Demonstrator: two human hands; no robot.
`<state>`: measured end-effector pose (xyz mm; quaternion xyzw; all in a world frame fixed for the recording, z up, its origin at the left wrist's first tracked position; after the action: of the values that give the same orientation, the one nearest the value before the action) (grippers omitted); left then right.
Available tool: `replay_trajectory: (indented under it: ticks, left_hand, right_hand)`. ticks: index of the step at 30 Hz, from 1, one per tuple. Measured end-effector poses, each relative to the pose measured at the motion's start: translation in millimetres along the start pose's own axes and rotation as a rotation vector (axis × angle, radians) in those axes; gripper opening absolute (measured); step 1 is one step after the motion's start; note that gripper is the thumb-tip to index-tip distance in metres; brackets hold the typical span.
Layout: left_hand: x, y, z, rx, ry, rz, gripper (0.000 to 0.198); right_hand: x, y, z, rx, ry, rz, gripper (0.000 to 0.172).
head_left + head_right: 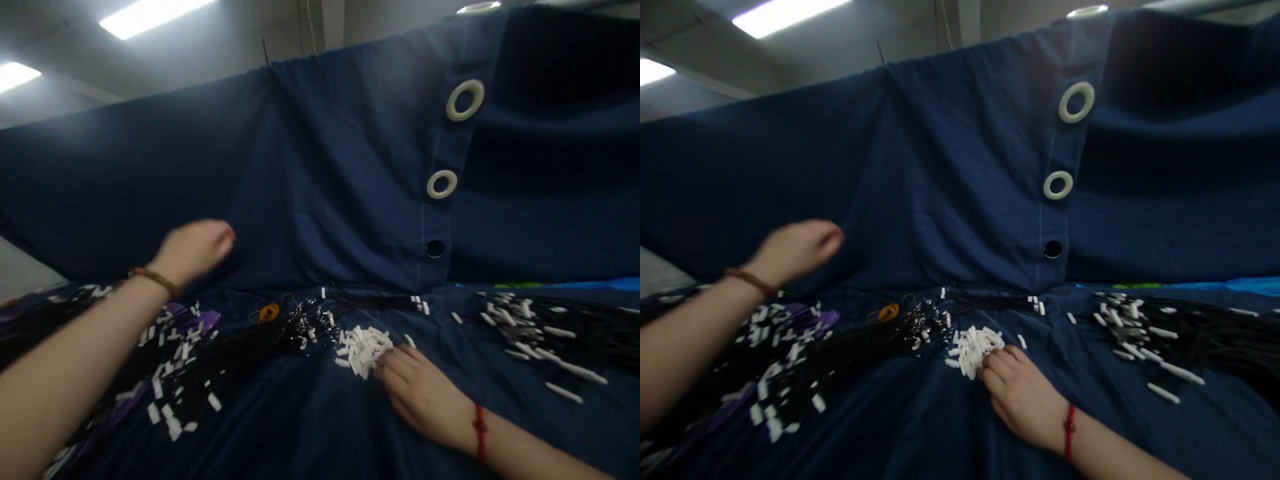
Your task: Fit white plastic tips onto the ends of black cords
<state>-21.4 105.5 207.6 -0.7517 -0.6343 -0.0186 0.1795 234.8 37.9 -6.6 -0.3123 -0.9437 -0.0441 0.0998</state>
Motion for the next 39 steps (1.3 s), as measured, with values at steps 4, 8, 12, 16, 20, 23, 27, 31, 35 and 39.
replay_trajectory:
  ticks: [4, 8, 12, 16, 20, 23, 27, 31, 35, 39]
  left_hand:
    - [-11.4, 96.8, 121.3, -0.071, -0.188, 0.269, 0.023]
    - [-20.4, 120.4, 180.0, -0.151, -0.273, 0.272, 0.067]
    - [-14.1, 102.5, 205.6, -0.173, -0.4, 0.216, 0.105]
    - [-10.3, 85.5, 205.7, -0.187, -0.426, 0.2, 0.122]
    - [-14.5, 54.7, 203.9, -0.157, -0.395, 0.004, 0.127]
    - [-24.3, 39.9, 210.3, -0.179, -0.43, -0.079, 0.121]
    - [-37.4, 45.7, 211.9, -0.243, -0.446, -0.014, 0.1]
    - [-47.2, 58.8, 207.5, -0.247, -0.388, 0.034, 0.075]
    - [-53.5, 63.4, 208.8, -0.187, -0.312, -0.008, 0.065]
    - [-59.0, 66.7, 209.1, -0.145, -0.246, -0.036, 0.062]
  right_hand:
    - [0.9, -9.7, 7.6, 0.064, 0.03, -0.046, 0.029]
    - [-6.3, -0.3, 5.3, 0.116, 0.026, -0.023, 0.031]
    - [-12.8, 4.4, 6.6, 0.169, 0.004, -0.039, 0.03]
    - [-15.3, 7.0, 9.3, 0.198, 0.007, -0.044, 0.028]
    - [-19.7, 1.3, 8.9, 0.189, 0.008, -0.062, 0.026]
    - [-18.1, 8.5, 3.6, 0.142, 0.01, -0.035, 0.025]
    - [9.4, 70.5, -3.5, 0.016, -0.021, 0.152, 0.019]
    - [52.5, 157.2, 8.3, -0.093, -0.149, 0.352, 0.032]
    - [80.2, 192.0, 43.3, -0.125, -0.378, 0.362, 0.026]
    - [85.2, 195.9, 54.9, -0.212, -0.441, 0.394, 0.026]
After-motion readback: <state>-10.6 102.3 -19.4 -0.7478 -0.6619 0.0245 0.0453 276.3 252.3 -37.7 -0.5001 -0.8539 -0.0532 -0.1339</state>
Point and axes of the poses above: each hand's wrist, its own x-axis towards the middle knuckle, its own z-axis out of the palm, y = z × x, the point moved 10 cm from there along x, towards the middle knuckle, and after that the axes turned 7 degrees about -y, right-handed, at the moved point
